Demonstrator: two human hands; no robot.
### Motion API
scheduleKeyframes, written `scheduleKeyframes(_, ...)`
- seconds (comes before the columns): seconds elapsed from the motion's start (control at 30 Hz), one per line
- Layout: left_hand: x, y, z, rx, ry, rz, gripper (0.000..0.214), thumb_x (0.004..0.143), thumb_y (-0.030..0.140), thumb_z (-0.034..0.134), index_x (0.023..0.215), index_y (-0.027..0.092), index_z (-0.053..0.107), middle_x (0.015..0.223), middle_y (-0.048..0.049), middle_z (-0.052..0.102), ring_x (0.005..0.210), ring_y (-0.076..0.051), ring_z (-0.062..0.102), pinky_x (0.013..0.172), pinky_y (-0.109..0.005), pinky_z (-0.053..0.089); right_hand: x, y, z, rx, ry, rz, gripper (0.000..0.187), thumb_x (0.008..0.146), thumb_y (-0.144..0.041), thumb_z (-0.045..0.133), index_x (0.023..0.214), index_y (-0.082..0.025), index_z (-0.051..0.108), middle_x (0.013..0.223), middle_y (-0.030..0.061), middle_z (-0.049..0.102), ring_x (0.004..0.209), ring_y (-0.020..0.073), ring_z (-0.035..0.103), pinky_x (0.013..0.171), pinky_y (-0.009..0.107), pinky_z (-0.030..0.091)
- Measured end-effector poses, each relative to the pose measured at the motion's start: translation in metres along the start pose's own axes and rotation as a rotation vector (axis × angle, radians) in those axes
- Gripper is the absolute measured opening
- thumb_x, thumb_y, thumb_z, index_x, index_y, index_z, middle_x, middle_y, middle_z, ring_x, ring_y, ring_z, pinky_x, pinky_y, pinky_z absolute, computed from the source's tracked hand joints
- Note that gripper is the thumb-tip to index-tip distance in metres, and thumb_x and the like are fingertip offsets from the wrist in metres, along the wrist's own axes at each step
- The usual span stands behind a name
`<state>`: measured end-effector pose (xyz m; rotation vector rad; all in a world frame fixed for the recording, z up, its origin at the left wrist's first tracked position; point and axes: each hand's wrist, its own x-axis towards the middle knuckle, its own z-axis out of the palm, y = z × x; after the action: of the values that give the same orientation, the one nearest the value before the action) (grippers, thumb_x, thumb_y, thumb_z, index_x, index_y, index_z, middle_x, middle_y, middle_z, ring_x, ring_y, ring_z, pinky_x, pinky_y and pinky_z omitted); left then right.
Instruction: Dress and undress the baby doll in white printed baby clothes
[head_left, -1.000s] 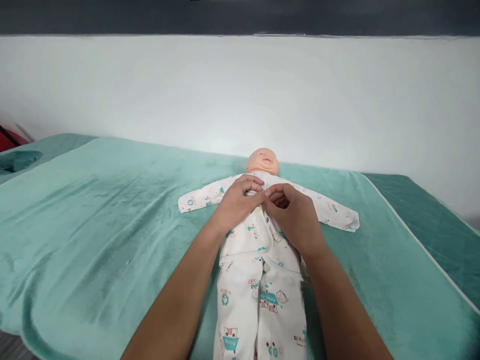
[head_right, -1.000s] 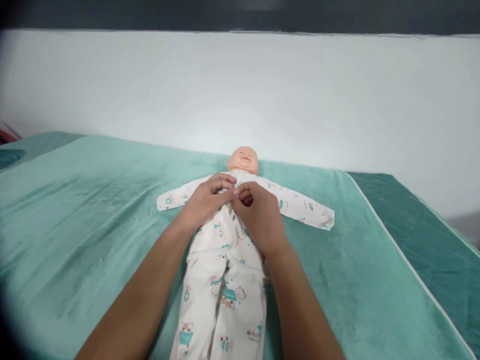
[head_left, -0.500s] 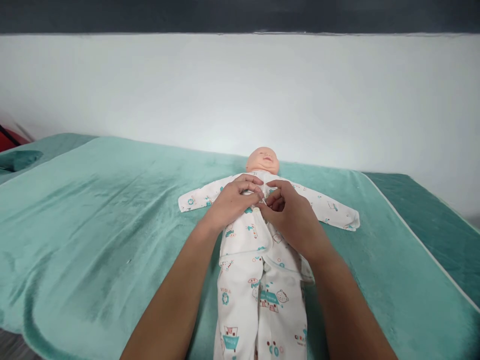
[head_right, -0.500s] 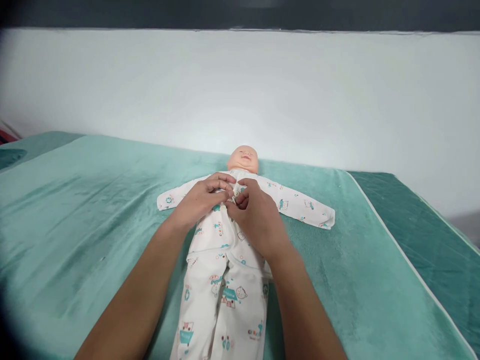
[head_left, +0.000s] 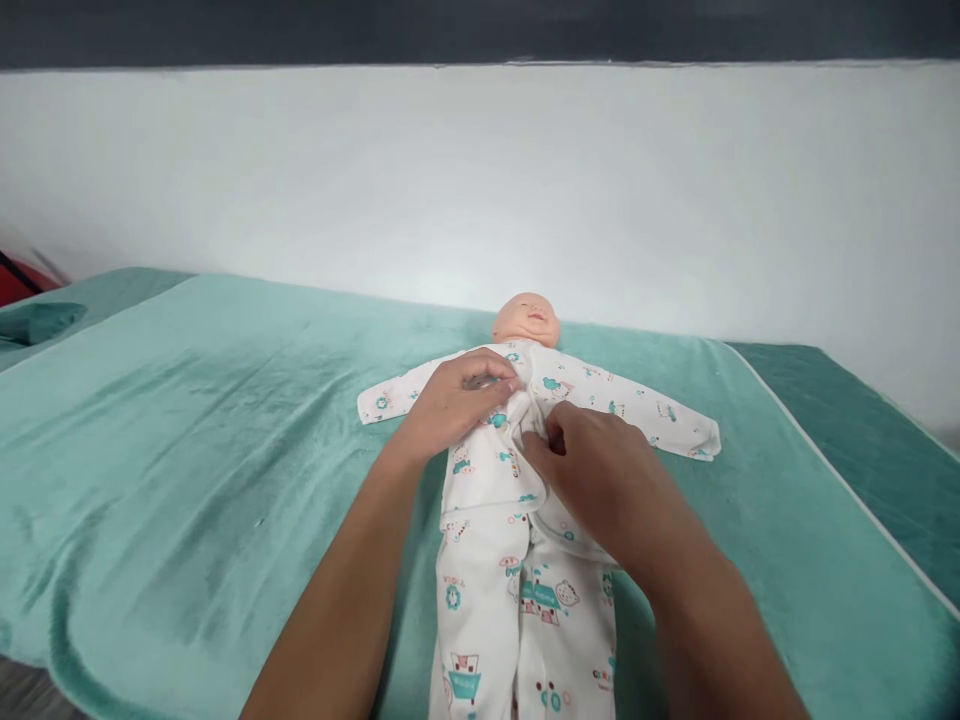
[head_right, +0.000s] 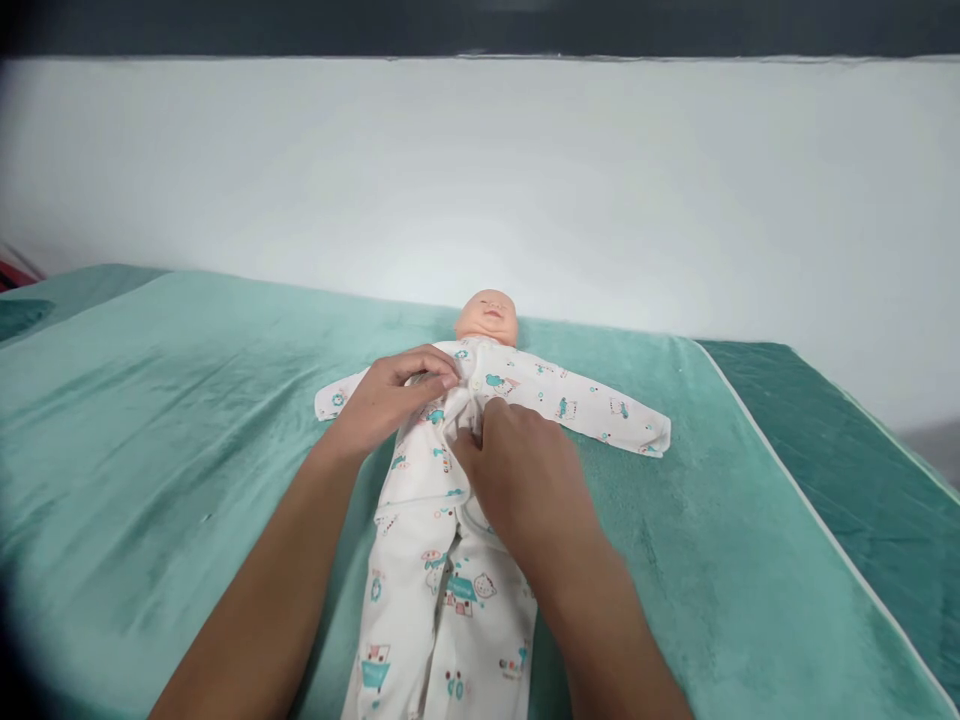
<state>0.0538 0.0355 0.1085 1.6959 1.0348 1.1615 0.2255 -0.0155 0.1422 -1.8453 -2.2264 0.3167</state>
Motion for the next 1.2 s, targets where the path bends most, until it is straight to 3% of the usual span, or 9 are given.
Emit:
scheduleKeyframes(0.2,-0.006,0.006,-0.007,0.051,-0.051,-0.072,0.024,0.087,0.038,0.064,0.074,0.018,0.067,0.08,-0.0008,0.062,0.07,-0.012,0.052,0.063,-0.025,0.042,0.005,0.006,-0.002,0.165,-0.019,-0.032,0.027,0.084,-0.022,0.049,0.061,-0.022,0.034,0.056,-0.0032,0.046,0.053,0.012,0.033,0.052,0.03,0.023)
scheduleKeyframes(0.4,-0.011,0.01,-0.021,0.15,-0.288,-0.144,0.025,0.081,0.045,0.072,0.086,0.021,0.074,0.082,-0.0015,0.065,0.073,-0.013,0.053,0.064,-0.025,0.041,0.014,0.031,-0.01,0.558,-0.246,-0.069,0.01,0.081,-0.021,0.05,0.071,-0.021,0.051,0.067,-0.0044,0.047,0.06,0.0107,0.038,0.052,0.027,0.029)
scheduleKeyframes(0.57,-0.009,0.008,-0.025,0.172,-0.35,-0.144,0.022,0.079,0.043,0.075,0.082,0.021,0.072,0.075,0.0009,0.06,0.066,-0.01,0.046,0.059,-0.024,0.038,0.019,0.042,-0.003,0.777,-0.327,-0.098,0.021,0.088,-0.034,0.058,0.073,-0.02,0.056,0.064,-0.0051,0.043,0.056,0.0092,0.034,0.05,0.026,0.026)
scheduleKeyframes(0.67,-0.009,0.008,-0.022,0.129,-0.344,-0.146,0.021,0.078,0.04,0.076,0.082,0.02,0.072,0.074,0.001,0.06,0.066,-0.01,0.048,0.059,-0.023,0.039,0.021,0.044,0.003,0.909,-0.302,-0.142,0.029,0.09,-0.04,0.06,0.071,-0.019,0.055,0.062,-0.0061,0.038,0.055,0.0081,0.03,0.05,0.025,0.023)
scheduleKeyframes(0.87,-0.011,0.013,-0.011,-0.186,-0.242,-0.167,0.018,0.076,0.033,0.081,0.082,0.018,0.073,0.074,-0.0003,0.068,0.07,-0.011,0.061,0.065,-0.024,0.048,0.02,0.035,0.01,1.137,-0.152,-0.159,0.03,0.089,-0.039,0.065,0.07,-0.02,0.053,0.058,-0.0073,0.037,0.052,0.0068,0.028,0.049,0.025,0.022)
scheduleKeyframes(1.2,-0.01,0.006,-0.011,-0.291,-0.265,-0.171,0.015,0.077,0.028,0.081,0.082,0.016,0.073,0.075,-0.0018,0.072,0.071,-0.011,0.066,0.068,-0.025,0.054,0.016,0.024,0.011,1.167,-0.07,-0.111,0.03,0.088,-0.036,0.067,0.066,-0.019,0.055,0.053,-0.0072,0.042,0.048,0.0062,0.035,0.047,0.023,0.028)
